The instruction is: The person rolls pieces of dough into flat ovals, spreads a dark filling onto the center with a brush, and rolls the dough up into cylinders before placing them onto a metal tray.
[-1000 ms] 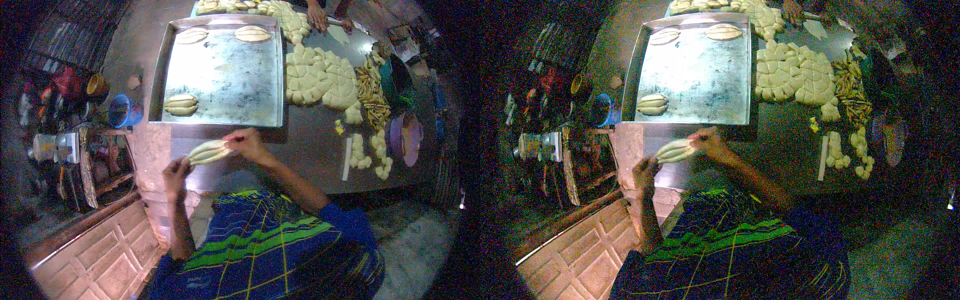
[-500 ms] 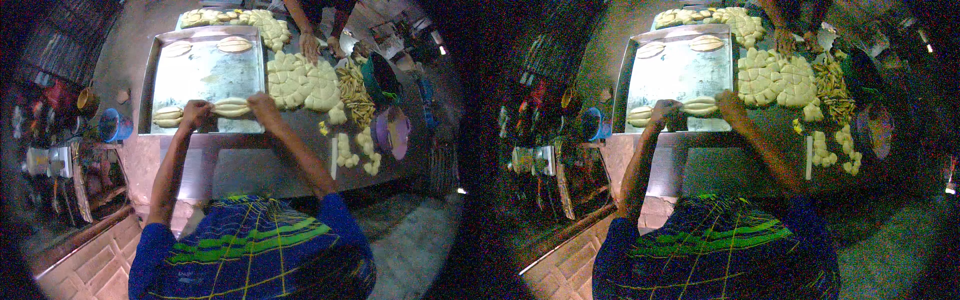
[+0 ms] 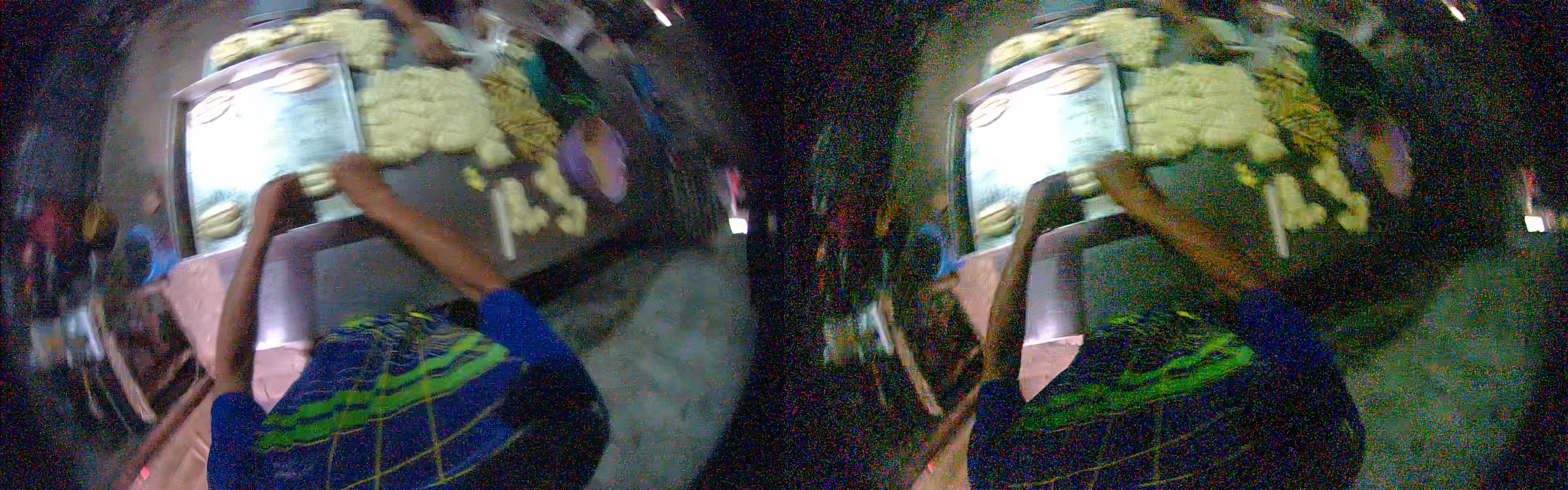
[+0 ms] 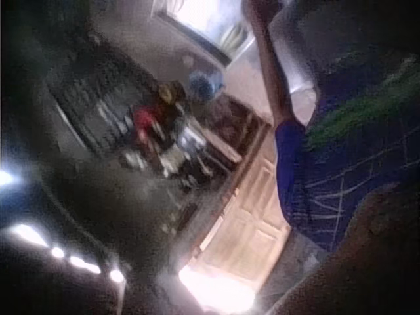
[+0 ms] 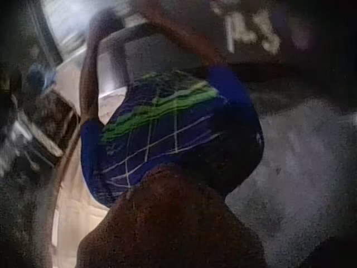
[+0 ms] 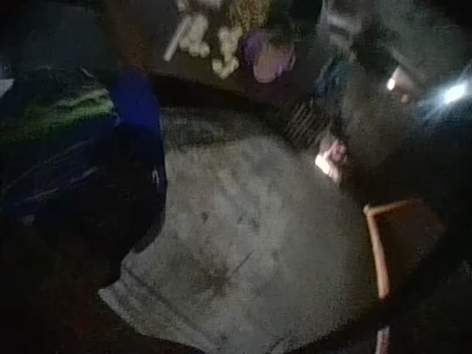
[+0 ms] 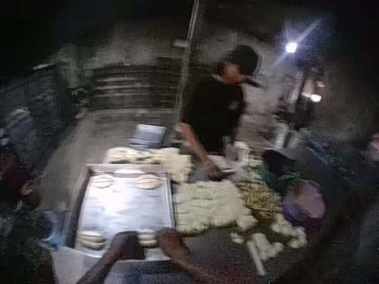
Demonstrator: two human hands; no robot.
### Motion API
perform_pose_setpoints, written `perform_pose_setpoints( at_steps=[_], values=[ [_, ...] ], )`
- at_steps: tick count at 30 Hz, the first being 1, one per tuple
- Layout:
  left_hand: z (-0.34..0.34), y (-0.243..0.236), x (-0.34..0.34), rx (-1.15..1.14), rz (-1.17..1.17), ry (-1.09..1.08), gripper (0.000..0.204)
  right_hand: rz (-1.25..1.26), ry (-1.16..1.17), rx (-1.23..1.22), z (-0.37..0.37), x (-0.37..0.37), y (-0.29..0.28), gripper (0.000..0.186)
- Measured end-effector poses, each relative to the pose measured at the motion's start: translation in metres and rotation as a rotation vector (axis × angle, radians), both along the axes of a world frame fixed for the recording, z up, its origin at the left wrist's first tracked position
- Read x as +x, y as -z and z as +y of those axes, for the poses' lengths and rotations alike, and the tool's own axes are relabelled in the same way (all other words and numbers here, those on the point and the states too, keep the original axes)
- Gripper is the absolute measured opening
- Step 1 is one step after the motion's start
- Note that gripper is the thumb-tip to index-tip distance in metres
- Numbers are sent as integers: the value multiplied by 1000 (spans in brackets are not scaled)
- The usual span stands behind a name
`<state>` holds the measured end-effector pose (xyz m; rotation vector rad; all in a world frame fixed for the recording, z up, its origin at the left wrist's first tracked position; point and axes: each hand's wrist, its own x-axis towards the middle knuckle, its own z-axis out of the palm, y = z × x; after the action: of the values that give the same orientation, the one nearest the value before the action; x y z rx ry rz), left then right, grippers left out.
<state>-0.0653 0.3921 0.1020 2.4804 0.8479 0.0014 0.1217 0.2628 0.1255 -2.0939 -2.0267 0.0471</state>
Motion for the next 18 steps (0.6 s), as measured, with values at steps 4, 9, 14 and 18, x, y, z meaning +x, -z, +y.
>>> perform_pose_setpoints(
  at_steps=[4, 9, 14, 18],
  values=[
    [-23, -64, 20, 22, 176, 76, 26, -125, 100, 48, -10, -7, 13, 18],
    [-11, -35, -36, 87, -448, -85, 54, 290, 289, 235, -86, -1, -50, 34],
    [-99, -69, -55, 25, -649, -377, 26, 317, 885, 420, -262, 100, -22, 26],
    [-207, -75, -34, -140, -553, -219, 22, 497, 986, 516, -400, 205, 42, 37]
  ],
)
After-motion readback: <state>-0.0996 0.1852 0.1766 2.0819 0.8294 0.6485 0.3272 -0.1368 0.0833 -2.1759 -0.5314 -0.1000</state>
